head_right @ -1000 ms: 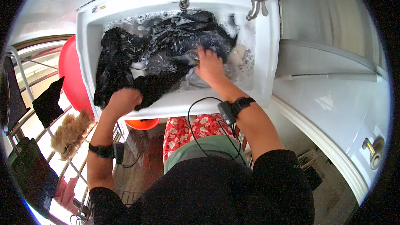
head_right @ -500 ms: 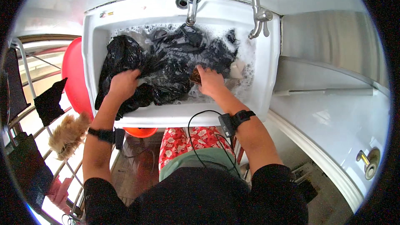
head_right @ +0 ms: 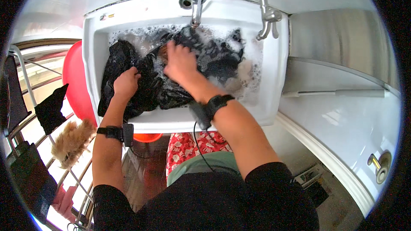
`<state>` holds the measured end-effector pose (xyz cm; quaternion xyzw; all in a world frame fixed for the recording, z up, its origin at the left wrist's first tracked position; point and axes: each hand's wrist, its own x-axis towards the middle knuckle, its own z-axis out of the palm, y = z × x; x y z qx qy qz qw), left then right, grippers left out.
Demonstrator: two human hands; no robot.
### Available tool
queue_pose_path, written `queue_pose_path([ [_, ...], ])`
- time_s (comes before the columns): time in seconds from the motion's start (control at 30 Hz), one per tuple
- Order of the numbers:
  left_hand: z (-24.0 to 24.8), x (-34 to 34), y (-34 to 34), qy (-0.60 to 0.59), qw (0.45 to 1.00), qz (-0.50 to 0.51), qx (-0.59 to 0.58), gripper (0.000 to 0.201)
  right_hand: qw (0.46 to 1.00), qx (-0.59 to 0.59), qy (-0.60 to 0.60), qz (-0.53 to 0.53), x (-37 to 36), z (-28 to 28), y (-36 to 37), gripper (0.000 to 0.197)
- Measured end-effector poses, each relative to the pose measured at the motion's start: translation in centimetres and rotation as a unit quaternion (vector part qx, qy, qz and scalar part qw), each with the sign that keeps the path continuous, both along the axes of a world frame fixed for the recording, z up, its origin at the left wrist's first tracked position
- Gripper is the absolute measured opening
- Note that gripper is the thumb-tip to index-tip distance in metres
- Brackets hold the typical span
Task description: Scrub a piece of black clothing in a soapy sink using a brush.
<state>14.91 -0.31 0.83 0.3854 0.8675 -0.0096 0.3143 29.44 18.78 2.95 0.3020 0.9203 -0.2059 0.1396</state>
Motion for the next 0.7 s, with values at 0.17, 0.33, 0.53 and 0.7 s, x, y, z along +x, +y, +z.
queue_pose_path([
  [0.17,2.6,-1.6,-3.3,0.018,0.986,0.165,0.008,0.019,0.991,0.113,-0.019,-0.064,6.1,-4.0,5.7,0.077],
  [0.33,3.0,-1.5,-2.8,0.048,0.970,0.237,0.026,0.030,0.982,0.113,-0.072,-0.137,11.7,-4.1,8.2,0.088],
  [0.53,3.6,-0.5,-3.2,0.002,0.985,0.084,0.148,0.024,0.974,0.001,0.050,-0.220,9.7,-0.3,5.0,0.084],
  [0.7,5.0,1.3,-1.7,-0.225,0.955,0.084,0.177,0.016,0.978,-0.124,0.164,0.042,3.1,-0.6,-3.8,0.089],
])
